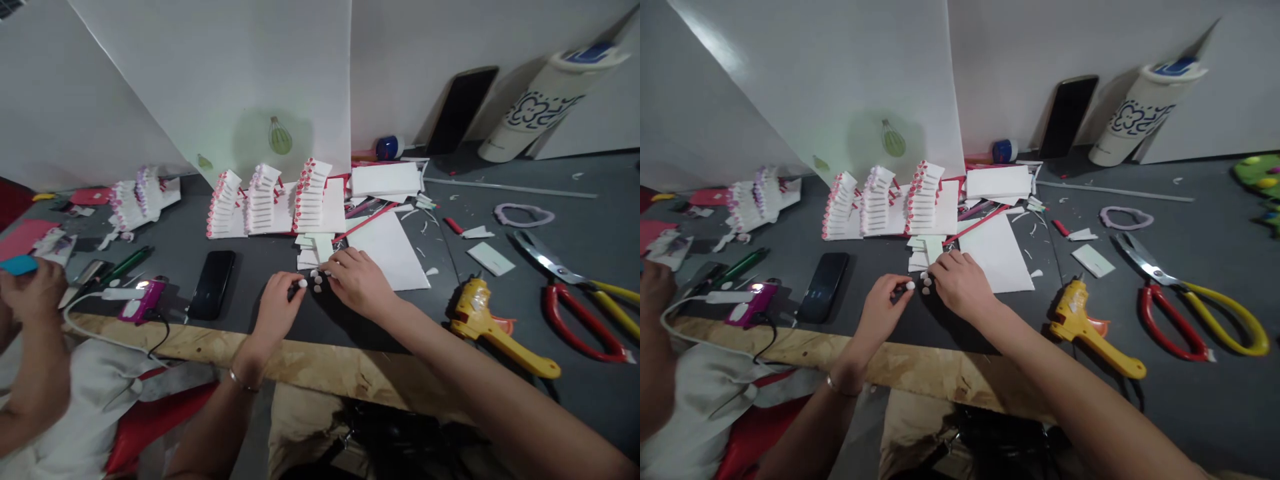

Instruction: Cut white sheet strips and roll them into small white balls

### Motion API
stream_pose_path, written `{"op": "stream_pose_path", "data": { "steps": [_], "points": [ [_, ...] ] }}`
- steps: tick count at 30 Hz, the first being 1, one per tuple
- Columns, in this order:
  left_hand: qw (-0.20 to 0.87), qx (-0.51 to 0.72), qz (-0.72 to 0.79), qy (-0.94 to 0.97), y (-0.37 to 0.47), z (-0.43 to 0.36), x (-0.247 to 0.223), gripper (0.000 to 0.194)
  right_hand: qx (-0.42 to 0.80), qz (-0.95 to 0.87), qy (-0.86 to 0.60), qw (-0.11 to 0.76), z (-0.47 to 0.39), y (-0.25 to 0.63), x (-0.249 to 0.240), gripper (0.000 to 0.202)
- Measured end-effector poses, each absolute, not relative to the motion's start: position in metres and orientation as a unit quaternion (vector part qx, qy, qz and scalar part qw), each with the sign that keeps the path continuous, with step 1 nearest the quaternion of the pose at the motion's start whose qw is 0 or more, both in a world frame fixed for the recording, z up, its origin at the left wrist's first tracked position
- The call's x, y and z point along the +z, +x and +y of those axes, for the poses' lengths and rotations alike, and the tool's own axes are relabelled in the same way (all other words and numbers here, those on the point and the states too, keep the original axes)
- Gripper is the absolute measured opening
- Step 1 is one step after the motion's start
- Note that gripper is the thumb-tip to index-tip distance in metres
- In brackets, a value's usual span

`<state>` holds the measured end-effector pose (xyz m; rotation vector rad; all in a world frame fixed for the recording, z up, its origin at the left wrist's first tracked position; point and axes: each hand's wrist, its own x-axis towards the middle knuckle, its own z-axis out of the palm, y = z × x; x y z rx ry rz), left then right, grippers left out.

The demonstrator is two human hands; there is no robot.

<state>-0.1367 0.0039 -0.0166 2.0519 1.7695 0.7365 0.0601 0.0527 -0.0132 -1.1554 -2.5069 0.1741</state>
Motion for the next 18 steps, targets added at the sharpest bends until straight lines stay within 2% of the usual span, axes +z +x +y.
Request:
{"op": "stream_pose_path", "data": {
  "steps": [9, 13, 18],
  "points": [
    [0.152, 0.201, 0.591, 0.766, -0.132, 0.017, -0.02, 0.022, 0.058, -0.89, -0.421, 0.167, 0.057, 0.056, -0.021, 0.016],
    [0.159, 0.237, 0.598, 0.749, -0.13, 0.016, -0.013, 0.019, 0.103, -0.882, -0.405, 0.218, 0.055, 0.061, -0.025, 0.015],
    [0.175, 0.307, 0.608, 0.711, -0.12, 0.011, -0.005, 0.015, 0.2, -0.827, -0.421, 0.314, 0.051, 0.066, -0.026, 0.03]
  ]
}}
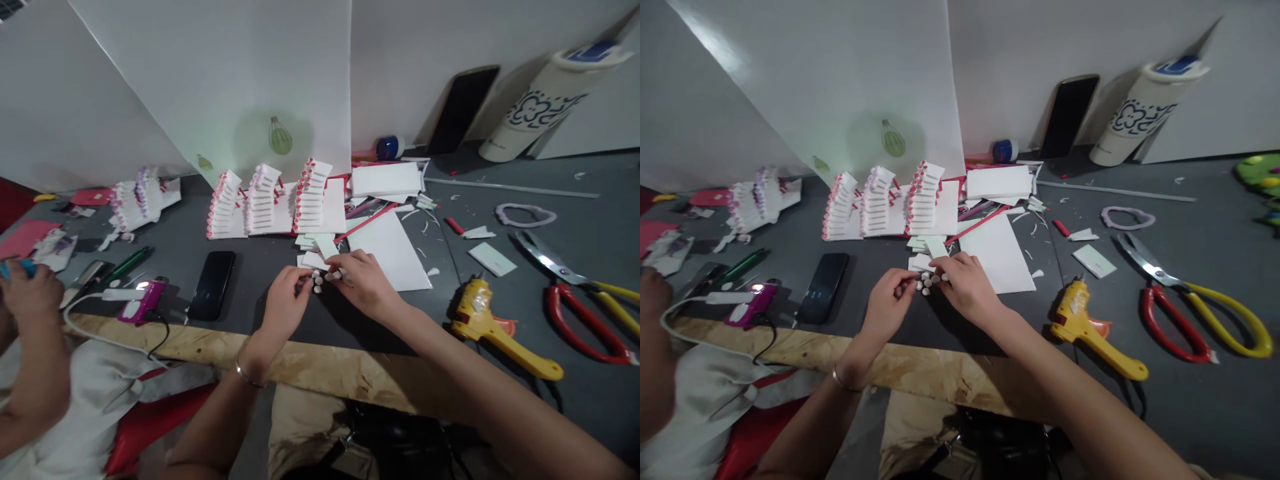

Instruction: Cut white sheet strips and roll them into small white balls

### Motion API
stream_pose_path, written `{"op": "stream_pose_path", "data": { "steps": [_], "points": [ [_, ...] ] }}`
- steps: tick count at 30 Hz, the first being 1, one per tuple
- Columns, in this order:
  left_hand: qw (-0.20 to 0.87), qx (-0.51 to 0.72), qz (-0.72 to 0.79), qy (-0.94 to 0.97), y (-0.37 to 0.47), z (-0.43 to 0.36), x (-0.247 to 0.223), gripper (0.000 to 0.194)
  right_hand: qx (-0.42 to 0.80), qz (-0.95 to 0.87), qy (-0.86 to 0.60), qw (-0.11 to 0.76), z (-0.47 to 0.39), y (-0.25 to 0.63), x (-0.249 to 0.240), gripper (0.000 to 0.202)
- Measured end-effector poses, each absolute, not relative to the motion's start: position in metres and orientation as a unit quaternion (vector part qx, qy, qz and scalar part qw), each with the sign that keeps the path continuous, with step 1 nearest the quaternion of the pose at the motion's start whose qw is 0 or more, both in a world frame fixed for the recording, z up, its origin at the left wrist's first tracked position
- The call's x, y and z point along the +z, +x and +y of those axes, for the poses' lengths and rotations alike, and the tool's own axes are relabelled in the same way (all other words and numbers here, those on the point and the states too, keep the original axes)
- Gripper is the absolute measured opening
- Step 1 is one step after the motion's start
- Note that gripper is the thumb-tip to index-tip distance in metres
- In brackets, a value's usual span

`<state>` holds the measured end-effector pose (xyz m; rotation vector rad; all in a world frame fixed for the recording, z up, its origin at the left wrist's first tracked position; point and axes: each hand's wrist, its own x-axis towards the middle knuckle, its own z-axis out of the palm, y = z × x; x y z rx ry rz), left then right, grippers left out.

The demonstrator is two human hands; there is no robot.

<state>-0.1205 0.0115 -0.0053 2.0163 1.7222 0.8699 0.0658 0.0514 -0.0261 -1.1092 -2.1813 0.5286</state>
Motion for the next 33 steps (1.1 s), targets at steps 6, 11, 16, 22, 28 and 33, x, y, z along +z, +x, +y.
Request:
{"op": "stream_pose_path", "data": {
  "steps": [6, 11, 16, 22, 28, 33],
  "points": [
    [0.227, 0.293, 0.585, 0.721, -0.101, 0.012, -0.005, 0.013, 0.229, -0.809, -0.425, 0.336, 0.041, 0.072, -0.022, 0.034],
    [0.26, 0.3, 0.58, 0.711, -0.095, 0.011, -0.005, 0.01, 0.193, -0.829, -0.421, 0.315, 0.03, 0.078, -0.015, 0.036],
    [0.21, 0.272, 0.56, 0.753, -0.099, 0.015, -0.008, 0.009, 0.117, -0.86, -0.423, 0.26, 0.009, 0.118, -0.006, 0.036],
    [0.161, 0.246, 0.565, 0.771, -0.097, 0.015, -0.012, 0.008, 0.066, -0.833, -0.491, 0.247, -0.023, 0.207, -0.013, 0.026],
    [0.367, 0.353, 0.565, 0.65, -0.085, 0.008, 0.0, 0.009, 0.076, -0.787, -0.529, 0.307, -0.022, 0.245, -0.019, 0.02],
    [0.631, 0.414, 0.477, 0.451, -0.065, 0.011, 0.01, 0.023, 0.112, -0.788, -0.504, 0.335, -0.021, 0.231, -0.013, 0.018]
  ]
}}
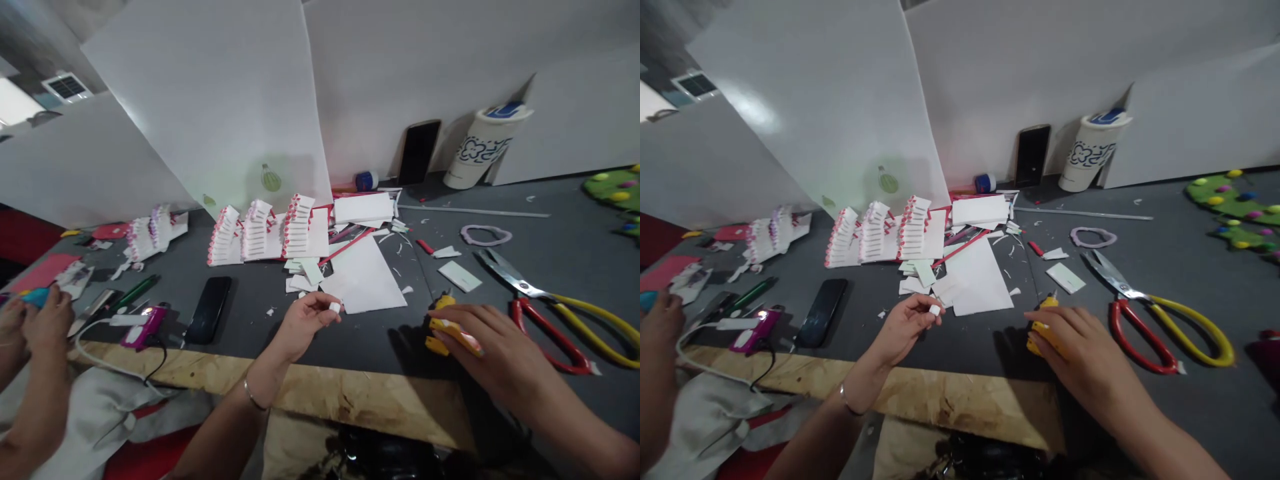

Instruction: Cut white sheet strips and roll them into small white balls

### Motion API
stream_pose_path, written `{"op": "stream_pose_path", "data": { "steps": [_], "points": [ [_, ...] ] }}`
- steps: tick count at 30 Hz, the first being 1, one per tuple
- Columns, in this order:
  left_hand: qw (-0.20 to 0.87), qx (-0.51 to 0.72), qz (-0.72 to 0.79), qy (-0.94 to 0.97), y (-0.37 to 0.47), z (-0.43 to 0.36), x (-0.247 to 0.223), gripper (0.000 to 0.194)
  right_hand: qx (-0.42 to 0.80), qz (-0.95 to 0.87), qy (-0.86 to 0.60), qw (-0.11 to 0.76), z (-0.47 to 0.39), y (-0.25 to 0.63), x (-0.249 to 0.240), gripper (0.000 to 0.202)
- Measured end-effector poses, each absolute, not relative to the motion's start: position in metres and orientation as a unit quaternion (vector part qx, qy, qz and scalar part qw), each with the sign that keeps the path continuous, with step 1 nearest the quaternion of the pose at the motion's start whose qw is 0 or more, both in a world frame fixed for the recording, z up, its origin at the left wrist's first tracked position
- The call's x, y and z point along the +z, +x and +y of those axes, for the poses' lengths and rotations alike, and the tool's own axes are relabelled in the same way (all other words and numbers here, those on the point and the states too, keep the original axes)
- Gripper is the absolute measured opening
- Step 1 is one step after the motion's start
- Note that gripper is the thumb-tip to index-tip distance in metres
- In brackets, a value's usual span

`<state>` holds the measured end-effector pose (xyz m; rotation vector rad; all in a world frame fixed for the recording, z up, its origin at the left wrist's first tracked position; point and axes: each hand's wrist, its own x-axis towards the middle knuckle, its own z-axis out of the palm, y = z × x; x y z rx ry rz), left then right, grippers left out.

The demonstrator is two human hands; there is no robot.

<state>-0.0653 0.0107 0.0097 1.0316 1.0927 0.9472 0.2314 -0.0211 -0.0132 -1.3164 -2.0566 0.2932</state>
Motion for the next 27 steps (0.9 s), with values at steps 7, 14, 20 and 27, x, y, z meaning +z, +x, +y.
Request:
{"op": "stream_pose_path", "data": {
  "steps": [7, 14, 20, 27],
  "points": [
    [0.789, 0.391, 0.387, 0.273, -0.041, 0.03, 0.009, 0.03, 0.141, -0.814, -0.449, 0.34, -0.03, 0.206, 0.008, 0.015],
    [0.831, 0.364, 0.337, 0.253, -0.031, 0.028, -0.007, 0.038, 0.147, -0.821, -0.424, 0.353, -0.023, 0.182, 0.023, 0.021],
    [0.825, 0.369, 0.319, 0.285, -0.019, 0.008, -0.008, 0.044, 0.219, -0.765, -0.464, 0.388, -0.032, 0.166, 0.001, 0.014],
    [0.82, 0.343, 0.333, 0.314, -0.009, -0.004, -0.008, 0.044, 0.309, -0.718, -0.473, 0.407, -0.037, 0.156, -0.003, 0.007]
  ]
}}
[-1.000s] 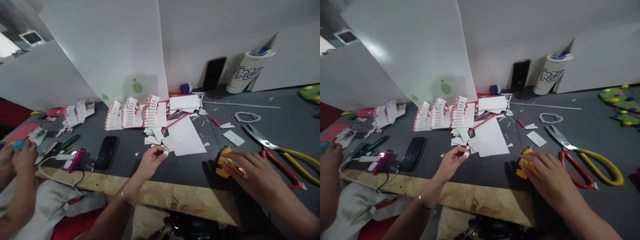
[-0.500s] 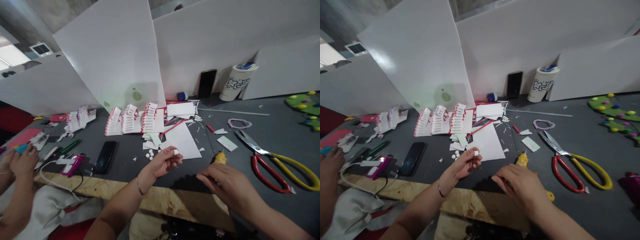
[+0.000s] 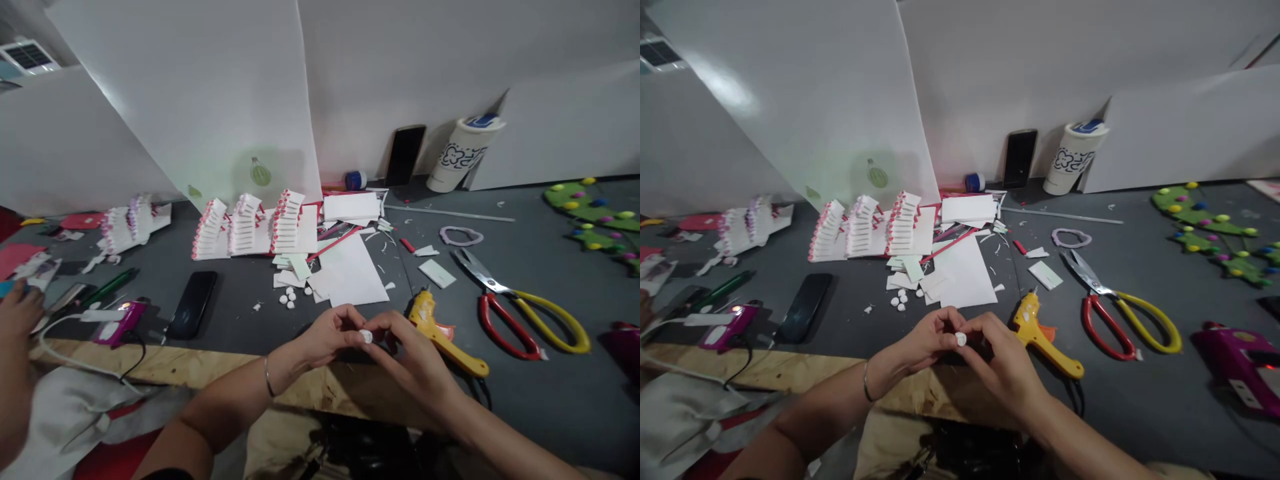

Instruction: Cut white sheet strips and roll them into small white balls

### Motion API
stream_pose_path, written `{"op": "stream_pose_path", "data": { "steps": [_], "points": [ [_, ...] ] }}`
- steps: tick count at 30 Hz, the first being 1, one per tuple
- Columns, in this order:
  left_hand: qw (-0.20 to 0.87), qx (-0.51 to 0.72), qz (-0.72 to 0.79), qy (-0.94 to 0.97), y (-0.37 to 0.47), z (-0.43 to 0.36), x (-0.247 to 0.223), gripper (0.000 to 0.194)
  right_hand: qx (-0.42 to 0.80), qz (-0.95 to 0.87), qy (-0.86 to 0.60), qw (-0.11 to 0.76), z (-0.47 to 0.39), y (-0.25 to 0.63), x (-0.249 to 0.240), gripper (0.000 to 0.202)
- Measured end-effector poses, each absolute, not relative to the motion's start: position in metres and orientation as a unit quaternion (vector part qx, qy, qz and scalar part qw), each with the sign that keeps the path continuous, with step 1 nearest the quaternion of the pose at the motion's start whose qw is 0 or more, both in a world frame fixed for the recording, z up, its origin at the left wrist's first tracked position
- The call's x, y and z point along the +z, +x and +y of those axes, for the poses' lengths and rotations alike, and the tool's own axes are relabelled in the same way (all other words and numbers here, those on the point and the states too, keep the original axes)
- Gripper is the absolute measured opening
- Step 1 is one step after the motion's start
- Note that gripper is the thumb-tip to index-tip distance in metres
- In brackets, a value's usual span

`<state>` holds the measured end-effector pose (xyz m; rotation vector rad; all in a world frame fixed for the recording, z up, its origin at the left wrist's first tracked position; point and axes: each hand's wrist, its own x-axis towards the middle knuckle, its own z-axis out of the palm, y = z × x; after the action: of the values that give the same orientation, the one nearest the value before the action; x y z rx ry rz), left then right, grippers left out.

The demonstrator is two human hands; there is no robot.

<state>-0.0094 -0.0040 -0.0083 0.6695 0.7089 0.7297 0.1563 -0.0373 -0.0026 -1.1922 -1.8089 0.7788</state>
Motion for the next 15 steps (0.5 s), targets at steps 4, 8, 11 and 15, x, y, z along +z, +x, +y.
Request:
{"op": "stream_pose_path", "data": {
  "steps": [4, 8, 11, 15],
  "points": [
    [0.757, 0.391, 0.344, 0.394, -0.012, -0.002, -0.009, 0.038, 0.32, -0.709, -0.483, 0.401, -0.038, 0.16, -0.002, 0.009],
    [0.68, 0.432, 0.34, 0.485, -0.013, -0.002, -0.011, 0.028, 0.323, -0.713, -0.484, 0.391, -0.038, 0.164, -0.007, 0.01],
    [0.619, 0.458, 0.345, 0.537, -0.012, -0.005, -0.013, 0.026, 0.33, -0.708, -0.487, 0.391, -0.038, 0.165, -0.011, 0.011],
    [0.561, 0.45, 0.39, 0.576, -0.012, -0.009, -0.014, 0.032, 0.357, -0.676, -0.5, 0.407, -0.039, 0.162, -0.016, 0.013]
  ]
}}
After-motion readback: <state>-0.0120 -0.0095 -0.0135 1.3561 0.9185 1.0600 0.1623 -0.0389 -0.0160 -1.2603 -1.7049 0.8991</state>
